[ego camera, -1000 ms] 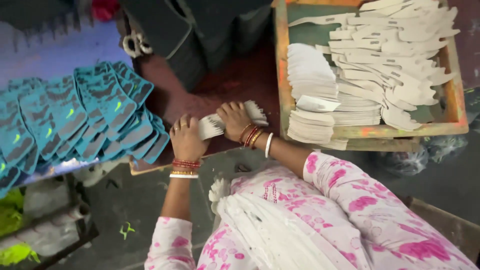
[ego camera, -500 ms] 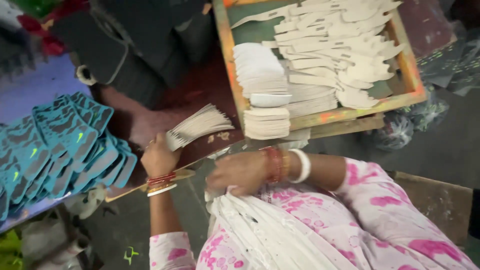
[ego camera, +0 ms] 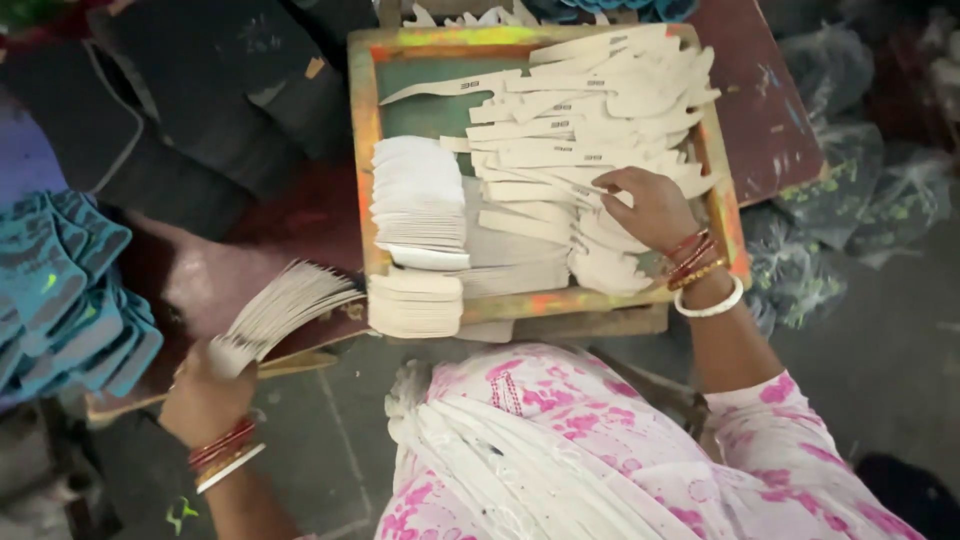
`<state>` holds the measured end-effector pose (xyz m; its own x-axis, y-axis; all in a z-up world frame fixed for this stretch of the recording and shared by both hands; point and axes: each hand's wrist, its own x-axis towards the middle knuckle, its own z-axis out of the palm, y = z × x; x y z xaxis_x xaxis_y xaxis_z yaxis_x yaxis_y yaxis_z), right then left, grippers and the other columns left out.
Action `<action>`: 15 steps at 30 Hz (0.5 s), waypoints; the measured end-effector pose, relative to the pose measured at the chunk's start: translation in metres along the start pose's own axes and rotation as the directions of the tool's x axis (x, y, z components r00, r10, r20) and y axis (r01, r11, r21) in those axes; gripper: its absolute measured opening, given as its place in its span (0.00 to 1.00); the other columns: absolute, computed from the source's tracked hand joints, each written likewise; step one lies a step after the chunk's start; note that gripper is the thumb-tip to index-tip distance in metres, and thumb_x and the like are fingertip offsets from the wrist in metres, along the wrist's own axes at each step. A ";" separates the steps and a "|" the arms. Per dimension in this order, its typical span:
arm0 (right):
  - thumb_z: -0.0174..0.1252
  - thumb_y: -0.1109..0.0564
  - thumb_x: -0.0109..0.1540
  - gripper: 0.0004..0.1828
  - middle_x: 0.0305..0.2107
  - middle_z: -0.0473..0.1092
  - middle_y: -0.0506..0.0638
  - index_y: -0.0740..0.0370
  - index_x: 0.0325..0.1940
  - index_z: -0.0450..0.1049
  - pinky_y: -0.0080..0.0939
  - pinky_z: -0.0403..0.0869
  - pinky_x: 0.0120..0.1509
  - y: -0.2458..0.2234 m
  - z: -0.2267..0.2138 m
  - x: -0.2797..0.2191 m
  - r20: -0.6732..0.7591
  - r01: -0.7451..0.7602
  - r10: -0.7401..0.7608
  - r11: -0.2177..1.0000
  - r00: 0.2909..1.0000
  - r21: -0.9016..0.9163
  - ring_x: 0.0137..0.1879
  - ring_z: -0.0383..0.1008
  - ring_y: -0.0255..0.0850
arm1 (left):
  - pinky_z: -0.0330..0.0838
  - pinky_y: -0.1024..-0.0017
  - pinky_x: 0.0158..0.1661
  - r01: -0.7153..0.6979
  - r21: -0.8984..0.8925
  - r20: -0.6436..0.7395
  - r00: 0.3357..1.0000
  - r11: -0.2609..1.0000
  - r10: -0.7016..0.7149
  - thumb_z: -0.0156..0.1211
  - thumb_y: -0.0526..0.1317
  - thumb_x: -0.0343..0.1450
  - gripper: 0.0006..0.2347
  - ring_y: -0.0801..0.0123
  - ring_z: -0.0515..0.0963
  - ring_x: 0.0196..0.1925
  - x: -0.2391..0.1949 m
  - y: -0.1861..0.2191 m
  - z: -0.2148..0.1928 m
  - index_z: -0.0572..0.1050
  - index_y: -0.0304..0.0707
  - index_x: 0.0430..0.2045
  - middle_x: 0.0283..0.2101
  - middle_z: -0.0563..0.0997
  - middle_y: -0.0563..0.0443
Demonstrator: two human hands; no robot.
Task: Sorting and stacking printed shoe insole components in a production environment.
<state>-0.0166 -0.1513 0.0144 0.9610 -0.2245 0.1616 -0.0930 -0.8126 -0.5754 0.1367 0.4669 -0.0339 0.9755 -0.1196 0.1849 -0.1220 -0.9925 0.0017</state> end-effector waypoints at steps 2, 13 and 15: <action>0.60 0.57 0.62 0.13 0.44 0.77 0.56 0.60 0.50 0.79 0.49 0.75 0.54 0.024 0.002 0.022 0.041 0.042 -0.043 0.999 0.998 0.026 0.49 0.78 0.53 | 0.77 0.51 0.35 0.075 0.085 0.008 0.997 0.994 -0.076 0.73 0.56 0.60 0.26 0.45 0.83 0.37 -0.021 0.004 -0.015 0.79 0.53 0.51 0.39 0.84 0.42; 0.59 0.54 0.70 0.08 0.42 0.76 0.58 0.56 0.47 0.81 0.54 0.73 0.56 0.064 0.125 0.232 0.118 0.382 -0.384 0.923 0.916 0.044 0.50 0.75 0.57 | 0.76 0.54 0.34 0.355 0.287 -0.007 0.930 0.890 -0.368 0.74 0.60 0.60 0.26 0.50 0.84 0.36 -0.114 0.048 -0.106 0.78 0.53 0.49 0.39 0.84 0.47; 0.64 0.52 0.60 0.18 0.46 0.73 0.60 0.63 0.51 0.78 0.56 0.72 0.56 0.055 0.141 0.253 -0.082 0.586 -0.582 0.809 0.809 0.044 0.53 0.73 0.59 | 0.76 0.54 0.35 0.352 0.345 -0.041 0.932 0.870 -0.361 0.74 0.62 0.61 0.26 0.50 0.84 0.38 -0.117 0.055 -0.129 0.78 0.56 0.49 0.39 0.84 0.48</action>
<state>0.2577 -0.1767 -0.0896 0.8104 0.2471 0.5311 0.4995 -0.7653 -0.4061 -0.0081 0.4294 0.0711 0.9455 0.2475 0.2117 0.3003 -0.9140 -0.2726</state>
